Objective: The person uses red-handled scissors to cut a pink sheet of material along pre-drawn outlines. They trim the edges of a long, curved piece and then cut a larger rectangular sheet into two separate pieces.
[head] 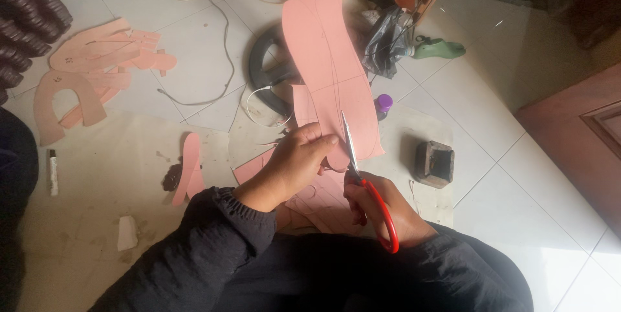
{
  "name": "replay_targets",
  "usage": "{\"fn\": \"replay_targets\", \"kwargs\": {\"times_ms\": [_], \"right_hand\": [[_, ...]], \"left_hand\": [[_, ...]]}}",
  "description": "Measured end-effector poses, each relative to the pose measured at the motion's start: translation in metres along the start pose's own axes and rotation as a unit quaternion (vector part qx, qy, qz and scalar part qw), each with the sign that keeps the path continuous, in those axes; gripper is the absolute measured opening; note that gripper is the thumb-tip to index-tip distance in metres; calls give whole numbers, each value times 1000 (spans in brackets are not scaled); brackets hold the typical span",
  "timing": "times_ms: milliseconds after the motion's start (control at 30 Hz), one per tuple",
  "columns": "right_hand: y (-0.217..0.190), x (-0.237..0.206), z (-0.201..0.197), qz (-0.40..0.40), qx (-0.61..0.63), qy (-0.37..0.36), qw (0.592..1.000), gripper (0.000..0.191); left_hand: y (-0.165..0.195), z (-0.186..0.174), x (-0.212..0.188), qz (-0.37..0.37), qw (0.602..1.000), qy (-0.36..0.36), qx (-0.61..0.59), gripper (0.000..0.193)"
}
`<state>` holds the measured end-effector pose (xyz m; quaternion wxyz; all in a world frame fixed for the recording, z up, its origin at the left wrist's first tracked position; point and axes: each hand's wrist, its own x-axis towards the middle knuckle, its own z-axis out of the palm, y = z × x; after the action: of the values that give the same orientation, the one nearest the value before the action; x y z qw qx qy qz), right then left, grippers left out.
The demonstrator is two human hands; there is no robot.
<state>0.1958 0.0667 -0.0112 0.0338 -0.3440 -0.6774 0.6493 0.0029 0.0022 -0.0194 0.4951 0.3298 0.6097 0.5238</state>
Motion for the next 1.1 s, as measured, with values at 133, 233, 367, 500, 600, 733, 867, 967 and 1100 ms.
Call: {"fn": "replay_targets", "kwargs": {"times_ms": [133,233,367,500,600,733,867,967,1100], "right_hand": [[1,0,-1,-7,5,-6,1000,32],[3,1,0,8,-3,7,1000,33],[6,2,1,6,-18,14,1000,31],[10,3,2,40,-12,32,999,32],[12,3,1,13,-52,40,998,33],[12,4,0,13,-89,49,995,33],[10,1,-1,13,-109,56,992,34],[6,-1,-2,10,-112,54,992,35],[0,-3,-3,7,-122,44,992,39]], "left_hand": [[-3,0,2,-19,1000,8,7,22],[-5,-1,3,-14,1000,3,-14,21],[-8,-1,5,-11,999,12,-31,21],[-10,-2,5,-19,999,12,-37,21],[-10,-2,6,-22,999,14,-44,21],[-9,-3,6,-21,999,11,-36,23],[-7,-4,4,-33,999,10,-33,23],[-1,-6,3,-36,999,10,-21,25],[9,-18,4,-3,999,36,7,28]]}}
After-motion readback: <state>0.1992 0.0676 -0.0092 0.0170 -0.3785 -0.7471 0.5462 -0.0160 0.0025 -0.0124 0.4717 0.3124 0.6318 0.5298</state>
